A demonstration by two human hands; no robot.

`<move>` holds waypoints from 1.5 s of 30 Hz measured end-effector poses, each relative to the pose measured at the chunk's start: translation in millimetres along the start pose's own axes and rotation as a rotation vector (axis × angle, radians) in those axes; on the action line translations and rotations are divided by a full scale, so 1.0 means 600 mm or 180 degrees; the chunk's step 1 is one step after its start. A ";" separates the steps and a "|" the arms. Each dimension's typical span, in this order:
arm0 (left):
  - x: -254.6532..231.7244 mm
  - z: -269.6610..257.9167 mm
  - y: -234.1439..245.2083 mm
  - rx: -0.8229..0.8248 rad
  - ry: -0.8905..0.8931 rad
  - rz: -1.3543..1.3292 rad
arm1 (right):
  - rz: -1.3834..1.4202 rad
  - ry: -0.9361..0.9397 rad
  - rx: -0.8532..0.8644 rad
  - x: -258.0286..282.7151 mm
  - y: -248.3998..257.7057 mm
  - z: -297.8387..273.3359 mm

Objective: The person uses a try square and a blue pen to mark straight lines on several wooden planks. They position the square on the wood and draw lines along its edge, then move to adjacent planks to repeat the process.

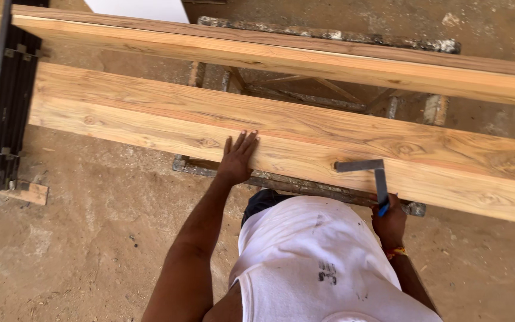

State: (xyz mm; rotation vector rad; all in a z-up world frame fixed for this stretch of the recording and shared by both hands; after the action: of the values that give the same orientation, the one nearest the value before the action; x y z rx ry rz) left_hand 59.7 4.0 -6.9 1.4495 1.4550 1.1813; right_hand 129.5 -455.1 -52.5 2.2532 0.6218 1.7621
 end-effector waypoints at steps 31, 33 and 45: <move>0.011 0.345 0.259 -0.1075 0.0058 0.0272 | -0.0716 0.0231 -0.0268 0.031 0.086 -0.027; 0.025 0.396 0.268 -0.0809 0.0045 0.0409 | -0.0729 0.0299 -0.0523 0.038 0.102 -0.044; 0.052 0.556 0.251 0.0752 -0.0912 0.1719 | -0.0918 -0.1534 -0.1413 -0.048 0.124 -0.285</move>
State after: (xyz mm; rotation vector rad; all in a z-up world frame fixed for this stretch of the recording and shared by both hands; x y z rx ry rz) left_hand 419.6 57.3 42.8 2.1693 1.0598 1.0666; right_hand -25.8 -549.6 -2.2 2.0355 0.3809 1.0392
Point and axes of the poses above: each hand's wrist, its own z-axis towards the middle knuckle, its own y-axis out of the back of the hand, x = y × z, the point moved 6 cm from there along z, towards the middle knuckle, and after that the axes turned 13 degrees about z, right-handed, at the moved point
